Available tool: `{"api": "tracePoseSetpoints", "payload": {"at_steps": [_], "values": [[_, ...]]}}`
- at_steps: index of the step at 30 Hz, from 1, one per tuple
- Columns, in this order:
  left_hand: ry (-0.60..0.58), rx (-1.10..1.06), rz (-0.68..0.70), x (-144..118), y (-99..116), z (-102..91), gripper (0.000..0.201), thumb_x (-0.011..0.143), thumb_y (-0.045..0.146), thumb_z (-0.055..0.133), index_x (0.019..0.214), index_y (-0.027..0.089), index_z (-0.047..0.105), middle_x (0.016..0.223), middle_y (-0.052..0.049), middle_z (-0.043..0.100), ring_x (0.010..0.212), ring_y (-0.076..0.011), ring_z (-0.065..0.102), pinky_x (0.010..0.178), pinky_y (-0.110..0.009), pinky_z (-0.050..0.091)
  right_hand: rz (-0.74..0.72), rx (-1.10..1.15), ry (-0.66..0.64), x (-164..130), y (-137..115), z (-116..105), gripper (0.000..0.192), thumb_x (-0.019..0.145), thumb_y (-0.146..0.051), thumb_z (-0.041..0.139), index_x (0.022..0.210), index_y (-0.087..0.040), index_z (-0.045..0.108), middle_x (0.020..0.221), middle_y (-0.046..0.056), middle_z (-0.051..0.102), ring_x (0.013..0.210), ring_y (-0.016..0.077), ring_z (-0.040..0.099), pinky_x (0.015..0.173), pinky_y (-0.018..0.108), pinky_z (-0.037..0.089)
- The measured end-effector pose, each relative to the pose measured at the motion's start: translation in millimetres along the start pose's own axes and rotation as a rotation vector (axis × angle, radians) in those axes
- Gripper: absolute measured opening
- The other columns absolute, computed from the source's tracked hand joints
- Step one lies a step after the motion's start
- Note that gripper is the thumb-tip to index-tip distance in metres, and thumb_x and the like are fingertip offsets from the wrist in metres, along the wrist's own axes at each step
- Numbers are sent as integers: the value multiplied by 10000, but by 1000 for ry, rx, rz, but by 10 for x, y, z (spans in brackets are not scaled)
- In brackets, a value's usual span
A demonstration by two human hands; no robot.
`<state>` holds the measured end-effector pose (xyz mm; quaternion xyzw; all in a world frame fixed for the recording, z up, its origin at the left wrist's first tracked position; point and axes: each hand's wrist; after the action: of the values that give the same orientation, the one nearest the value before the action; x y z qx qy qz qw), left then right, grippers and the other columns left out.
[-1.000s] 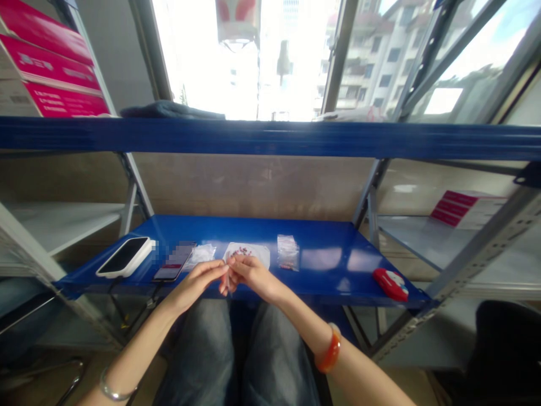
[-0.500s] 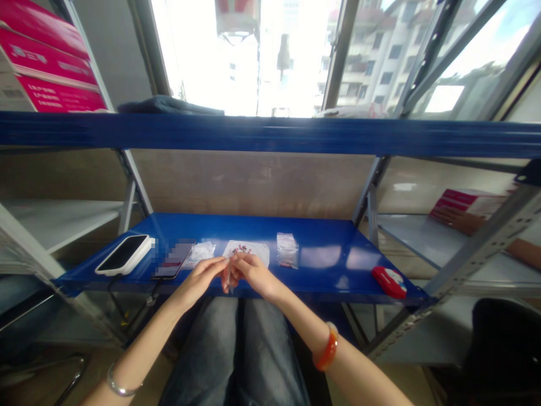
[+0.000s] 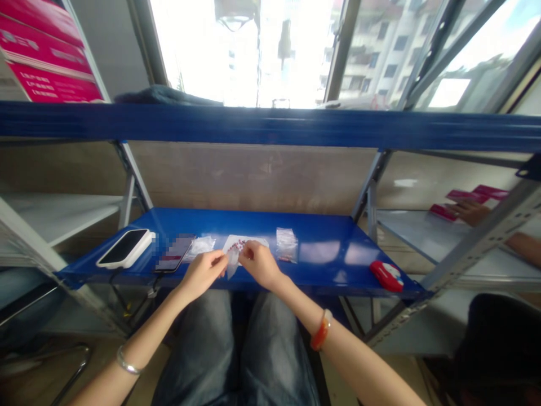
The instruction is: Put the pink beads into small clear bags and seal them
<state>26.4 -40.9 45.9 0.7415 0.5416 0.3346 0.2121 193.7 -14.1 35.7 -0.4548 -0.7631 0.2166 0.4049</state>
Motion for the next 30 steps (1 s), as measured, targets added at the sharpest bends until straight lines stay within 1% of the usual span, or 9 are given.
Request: {"api": "tracePoseSetpoints", "payload": {"at_steps": [3, 8, 13, 16, 21, 24, 25, 27, 30], "values": [[34, 27, 27, 53, -2, 38, 308, 831, 318, 408, 558, 191, 468, 494, 21, 547, 480, -121, 505, 502, -222, 304, -37, -6, 11, 47, -48, -6, 59, 693, -130, 583, 719, -171, 548, 784, -1, 497, 622, 94, 479, 627, 237, 400], [56, -68, 94, 138, -51, 73, 331, 842, 330, 408, 556, 187, 493, 509, 6, 562, 492, -130, 529, 513, -230, 336, -40, -25, -95, 153, -28, -45, 190, 693, -96, 601, 831, -197, 682, 929, 48, 561, 706, 122, 541, 691, 264, 443], [26, -139, 114, 168, -95, 82, 333, 838, 342, 432, 563, 178, 525, 506, 0, 569, 483, -129, 522, 514, -230, 357, -106, -22, -241, 256, 80, -59, 221, 742, -133, 585, 876, -237, 726, 854, 36, 660, 742, 153, 572, 654, 252, 436], [54, -141, 141, 183, -125, 78, 328, 829, 350, 454, 575, 173, 563, 505, -3, 579, 486, -130, 515, 518, -232, 359, -106, -46, -254, 280, 99, -63, 209, 745, -228, 625, 930, -239, 722, 886, 40, 676, 716, 150, 576, 634, 248, 427], [34, -76, 143, 189, -197, 66, 326, 835, 353, 456, 596, 171, 582, 537, 0, 582, 534, -135, 528, 570, -243, 384, -66, -157, -268, 257, 117, -58, 405, 635, -362, 738, 1018, -236, 696, 920, 51, 667, 744, 170, 587, 649, 261, 427], [87, -90, 164, 156, -222, 59, 200, 799, 365, 533, 819, 184, 616, 787, -30, 659, 760, -175, 596, 720, -276, 430, -30, -164, -276, 220, 147, -41, 455, 604, -346, 759, 1043, -255, 685, 976, 53, 652, 813, 191, 593, 684, 275, 438], [102, -106, 178, 142, -228, 54, 251, 757, 371, 596, 938, 198, 604, 927, -48, 663, 885, -201, 596, 803, -303, 425, -24, -148, -278, 209, 161, -35, 455, 605, -336, 757, 1049, -264, 682, 1005, 54, 646, 842, 198, 593, 697, 279, 442], [78, -125, 190, 118, -242, 49, 530, 643, 365, 718, 1124, 236, 538, 1158, -74, 607, 1094, -254, 530, 955, -377, 356, -32, -94, -284, 201, 194, -19, 443, 618, -318, 745, 1054, -272, 679, 1048, 52, 641, 898, 209, 589, 717, 283, 450], [3, -78, 151, 112, -279, 73, 668, 567, 340, 775, 1176, 266, 509, 1232, -74, 579, 1174, -295, 483, 1060, -473, 203, -56, 20, -294, 221, 231, 13, 423, 639, -314, 732, 1054, -244, 679, 1046, 49, 661, 929, 212, 590, 717, 274, 458]]}}
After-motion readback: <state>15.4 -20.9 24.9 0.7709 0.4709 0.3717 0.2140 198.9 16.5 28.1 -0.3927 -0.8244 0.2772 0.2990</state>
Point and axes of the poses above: each hand's wrist, its own x-axis towards the middle knuckle, its own z-axis out of the palm, y = z × x
